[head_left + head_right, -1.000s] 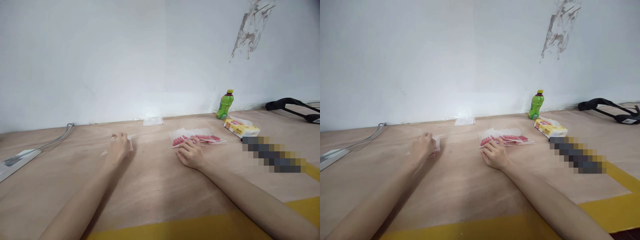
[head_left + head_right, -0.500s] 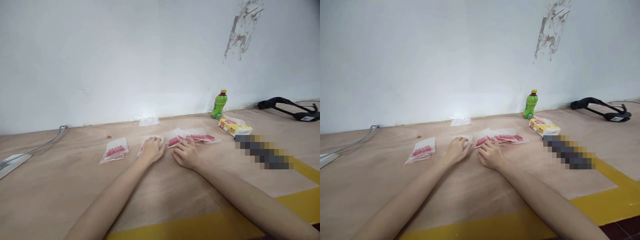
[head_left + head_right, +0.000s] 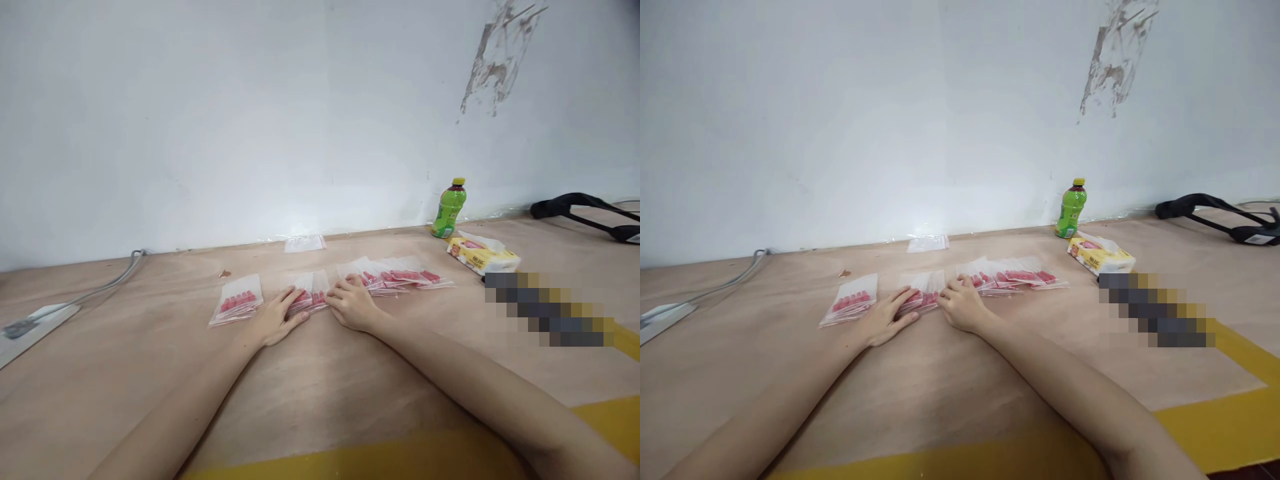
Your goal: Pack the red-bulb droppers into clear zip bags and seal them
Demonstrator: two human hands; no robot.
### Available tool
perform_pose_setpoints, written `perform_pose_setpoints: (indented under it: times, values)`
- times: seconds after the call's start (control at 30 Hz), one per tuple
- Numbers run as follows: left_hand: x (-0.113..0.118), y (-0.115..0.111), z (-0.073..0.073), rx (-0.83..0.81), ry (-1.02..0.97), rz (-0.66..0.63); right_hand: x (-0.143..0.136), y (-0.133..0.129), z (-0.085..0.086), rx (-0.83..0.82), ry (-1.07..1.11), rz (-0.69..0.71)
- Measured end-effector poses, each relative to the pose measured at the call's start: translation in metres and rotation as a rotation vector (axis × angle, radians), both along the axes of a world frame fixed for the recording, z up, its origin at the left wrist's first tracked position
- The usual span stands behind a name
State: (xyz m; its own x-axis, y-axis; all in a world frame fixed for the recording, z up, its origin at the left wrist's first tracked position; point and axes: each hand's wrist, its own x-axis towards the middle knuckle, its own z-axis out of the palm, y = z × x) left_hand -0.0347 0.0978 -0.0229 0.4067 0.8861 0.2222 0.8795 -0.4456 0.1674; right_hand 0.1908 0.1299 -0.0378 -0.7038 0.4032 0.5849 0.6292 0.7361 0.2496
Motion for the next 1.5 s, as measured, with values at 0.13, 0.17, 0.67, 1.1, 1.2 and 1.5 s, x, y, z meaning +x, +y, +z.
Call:
perform_pose_setpoints:
  times: [0.13, 0.17, 0.67, 1.1, 1.2, 1.5]
  values:
    - [-0.032, -0.009, 0.002, 0.008, 0.086, 0.121, 0.009, 0.000, 0.003, 0.047, -0.052, -0.029]
    - [-0.040, -0.011, 0.002, 0.012, 0.105, 0.147, 0.012, -0.001, 0.003, 0.052, -0.061, -0.034]
    - [0.028, -0.001, -0.006, 0.266, -0.021, -0.290, 0.023, -0.006, -0.003, 0.104, 0.039, -0.033]
    - [0.036, 0.009, -0.011, 0.405, -0.001, -0.306, 0.024, 0.005, -0.004, 0.108, 0.032, -0.009]
    - [0.050, 0.015, -0.014, 0.448, 0.040, -0.350, 0.023, 0.004, -0.001, 0.088, 0.023, 0.021]
    - [0.070, 0.028, -0.016, 0.580, 0.182, -0.392, 0.019, 0.003, -0.003, 0.104, 0.091, -0.009]
